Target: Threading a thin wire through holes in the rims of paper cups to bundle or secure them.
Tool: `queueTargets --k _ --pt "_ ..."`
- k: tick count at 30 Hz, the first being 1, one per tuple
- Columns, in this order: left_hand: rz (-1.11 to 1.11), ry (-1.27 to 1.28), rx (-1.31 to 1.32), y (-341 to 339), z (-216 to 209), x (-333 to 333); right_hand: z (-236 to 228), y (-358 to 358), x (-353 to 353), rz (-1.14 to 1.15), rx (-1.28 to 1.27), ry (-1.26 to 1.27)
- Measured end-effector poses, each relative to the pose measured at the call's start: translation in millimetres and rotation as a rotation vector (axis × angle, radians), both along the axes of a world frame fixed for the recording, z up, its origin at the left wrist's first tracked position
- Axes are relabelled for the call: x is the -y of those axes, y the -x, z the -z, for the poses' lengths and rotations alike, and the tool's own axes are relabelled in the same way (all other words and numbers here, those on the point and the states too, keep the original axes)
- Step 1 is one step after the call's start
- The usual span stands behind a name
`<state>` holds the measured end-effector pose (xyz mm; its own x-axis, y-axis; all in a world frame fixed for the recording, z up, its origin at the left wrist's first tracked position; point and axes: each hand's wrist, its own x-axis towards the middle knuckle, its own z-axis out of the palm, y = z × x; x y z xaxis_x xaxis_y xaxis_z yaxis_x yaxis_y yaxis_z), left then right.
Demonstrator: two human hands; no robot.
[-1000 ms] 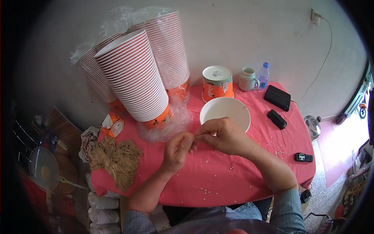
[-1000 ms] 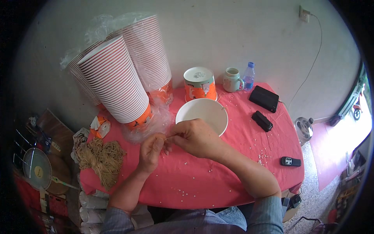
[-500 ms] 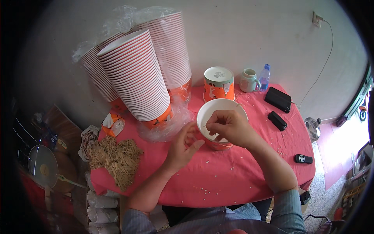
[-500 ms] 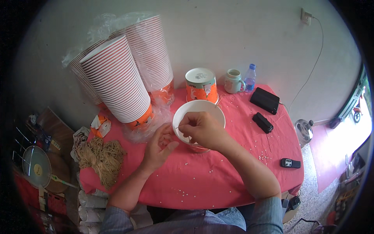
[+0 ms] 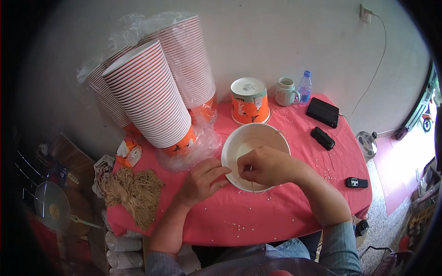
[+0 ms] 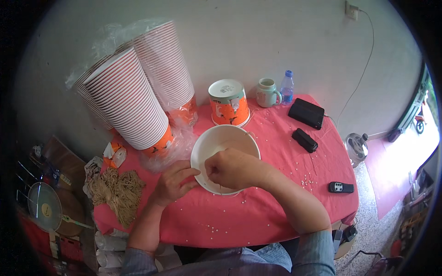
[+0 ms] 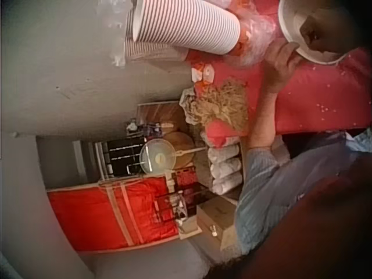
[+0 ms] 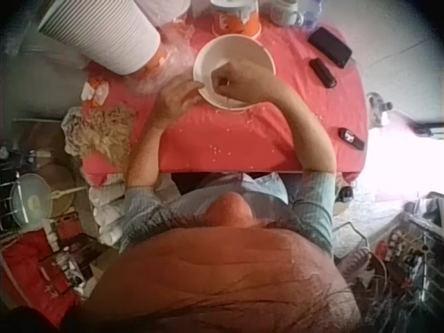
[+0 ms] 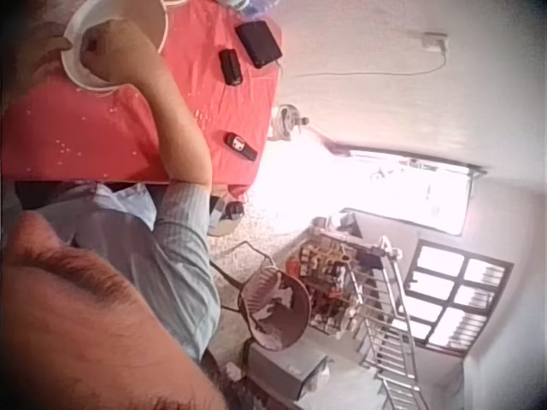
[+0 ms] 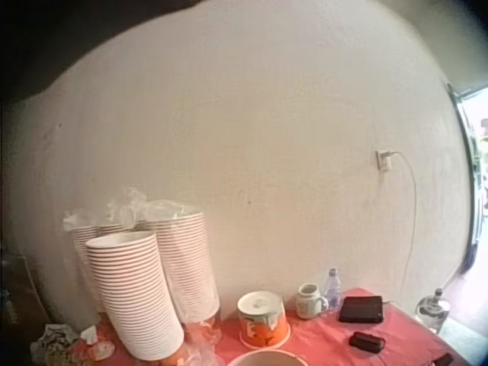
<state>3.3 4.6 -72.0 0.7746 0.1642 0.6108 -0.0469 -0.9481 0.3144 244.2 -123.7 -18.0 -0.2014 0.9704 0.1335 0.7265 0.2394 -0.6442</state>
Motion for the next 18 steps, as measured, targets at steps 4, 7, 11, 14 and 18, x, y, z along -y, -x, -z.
queueTargets --k 4,7,11,14,18 --pt "0.046 -0.069 -0.004 4.7 -0.8 -6.6 -0.5 4.5 0.4 -0.046 0.016 0.06" --pt "0.054 -0.11 -0.008 7.2 -8.3 -4.6 -0.5 9.9 -0.5 -0.036 0.037 0.077" --pt "0.067 -0.128 0.016 6.4 -11.9 -3.5 1.8 12.6 -1.5 -0.04 0.063 0.093" --pt "0.068 -0.121 0.015 6.6 -12.9 -2.5 0.0 14.7 -0.5 -0.027 0.073 0.1" --pt "0.069 -0.123 0.009 6.9 -13.8 -1.6 0.6 16.0 -1.2 -0.027 0.093 0.105"
